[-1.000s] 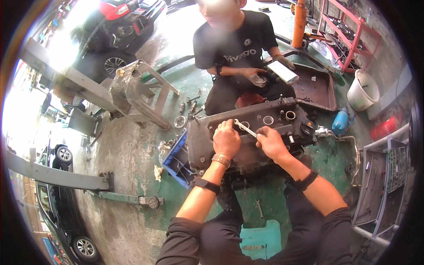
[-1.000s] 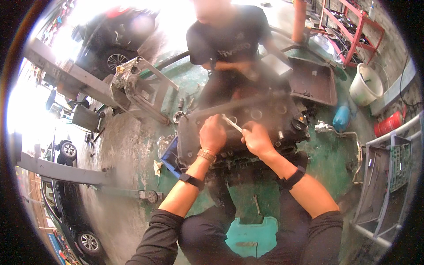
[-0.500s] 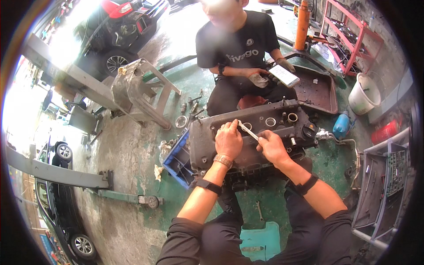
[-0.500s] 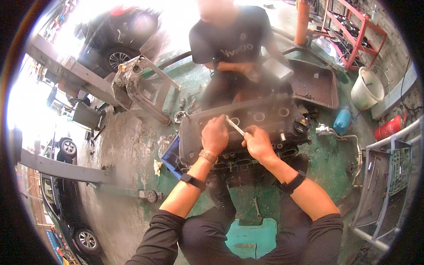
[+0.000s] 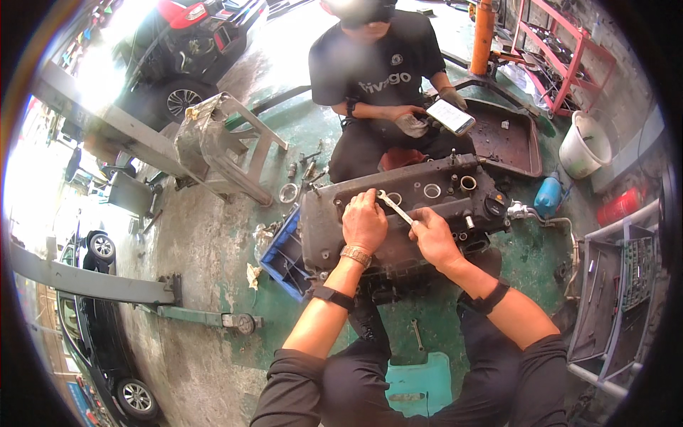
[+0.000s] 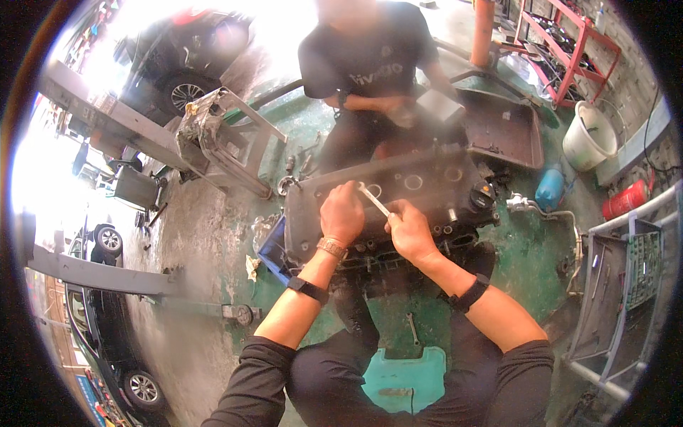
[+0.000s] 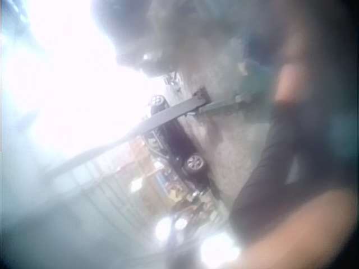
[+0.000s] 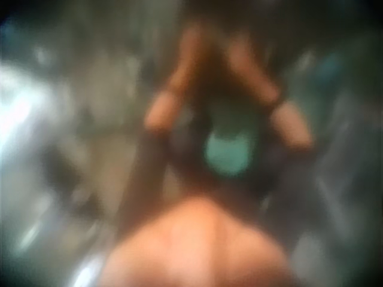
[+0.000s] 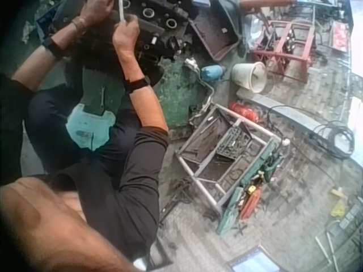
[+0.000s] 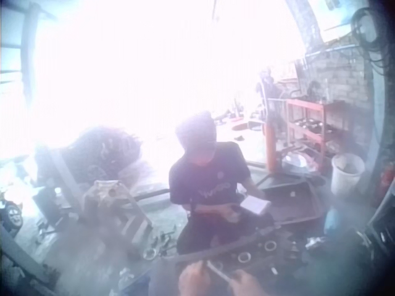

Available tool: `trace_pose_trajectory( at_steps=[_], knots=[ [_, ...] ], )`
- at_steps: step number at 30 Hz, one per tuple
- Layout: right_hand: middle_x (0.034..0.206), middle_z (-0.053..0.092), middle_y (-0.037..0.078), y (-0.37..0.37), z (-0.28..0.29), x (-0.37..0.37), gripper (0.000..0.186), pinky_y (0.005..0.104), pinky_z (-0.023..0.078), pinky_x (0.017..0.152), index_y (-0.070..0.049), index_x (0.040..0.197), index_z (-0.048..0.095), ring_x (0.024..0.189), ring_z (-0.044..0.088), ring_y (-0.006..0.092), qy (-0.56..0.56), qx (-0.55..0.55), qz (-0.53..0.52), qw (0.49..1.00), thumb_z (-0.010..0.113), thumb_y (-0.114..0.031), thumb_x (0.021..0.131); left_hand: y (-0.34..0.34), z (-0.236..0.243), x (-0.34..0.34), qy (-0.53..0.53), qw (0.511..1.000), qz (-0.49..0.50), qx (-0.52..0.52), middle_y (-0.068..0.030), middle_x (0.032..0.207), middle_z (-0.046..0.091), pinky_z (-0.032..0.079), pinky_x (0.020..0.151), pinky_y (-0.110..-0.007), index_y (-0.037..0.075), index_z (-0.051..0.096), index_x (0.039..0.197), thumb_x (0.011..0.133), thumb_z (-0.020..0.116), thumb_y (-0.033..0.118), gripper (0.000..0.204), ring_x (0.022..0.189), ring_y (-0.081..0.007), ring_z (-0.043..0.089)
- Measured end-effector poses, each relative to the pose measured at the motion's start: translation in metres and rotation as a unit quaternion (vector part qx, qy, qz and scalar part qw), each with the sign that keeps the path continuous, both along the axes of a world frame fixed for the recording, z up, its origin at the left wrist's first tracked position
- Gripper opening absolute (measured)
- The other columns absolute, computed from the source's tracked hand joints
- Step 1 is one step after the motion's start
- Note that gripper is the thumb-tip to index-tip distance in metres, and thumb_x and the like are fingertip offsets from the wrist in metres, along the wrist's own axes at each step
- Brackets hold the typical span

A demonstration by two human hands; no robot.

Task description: The person uses a wrench to loosen and remove bolts from a car engine block. They repeatedly position the wrench, turn it, and remove the loosened bolts by hand, placing them aside.

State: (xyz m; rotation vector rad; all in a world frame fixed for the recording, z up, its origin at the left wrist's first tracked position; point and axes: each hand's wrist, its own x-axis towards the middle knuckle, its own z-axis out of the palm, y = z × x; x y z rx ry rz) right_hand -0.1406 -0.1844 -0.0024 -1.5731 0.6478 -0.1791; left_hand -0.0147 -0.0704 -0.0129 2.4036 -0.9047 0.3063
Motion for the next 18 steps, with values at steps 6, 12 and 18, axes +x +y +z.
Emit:
trace_pose_trajectory(
  at_steps=[6, 12, 18],
  knots=[
    [0.077, 0.066, 0.011, -0.001, -0.001, 0.001, 0.02, 0.0341, 0.048, 0.071, 0.003, 0.106, 0.06, 0.073, 0.062, 0.0194, 0.001, 0.001, 0.006, 1.0, 0.049, -0.007, 0.093, 0.0, 0.002, 0.0, 0.008, 1.0, -0.001, 0.012, -0.0161, 0.096, 0.066, 0.05, 0.08, -0.045, 0.005, 0.062, 0.103, 0.085, 0.054, 0.009, 0.021, 0.093, -0.0358, 0.062],
    [0.076, 0.06, 0.004, -0.008, -0.002, 0.004, 0.022, 0.0253, 0.041, 0.054, 0.003, 0.11, 0.057, 0.061, 0.05, 0.0086, -0.016, 0.018, 0.03, 0.999, 0.048, -0.006, 0.092, 0.001, 0.003, -0.001, 0.013, 1.0, 0.0, 0.017, -0.0165, 0.097, 0.066, 0.05, 0.081, -0.044, 0.004, 0.063, 0.104, 0.084, 0.054, 0.009, 0.022, 0.094, -0.0356, 0.062],
    [0.074, 0.062, 0.006, -0.021, 0.005, 0.013, 0.018, 0.0271, 0.044, 0.06, 0.004, 0.1, 0.062, 0.064, 0.056, 0.0117, -0.034, -0.034, 0.041, 0.998, 0.051, -0.007, 0.091, 0.002, 0.002, -0.001, 0.007, 1.0, -0.006, 0.015, -0.0145, 0.1, 0.066, 0.05, 0.084, -0.042, 0.003, 0.063, 0.108, 0.082, 0.057, 0.009, 0.028, 0.096, -0.0327, 0.061]
  ],
)
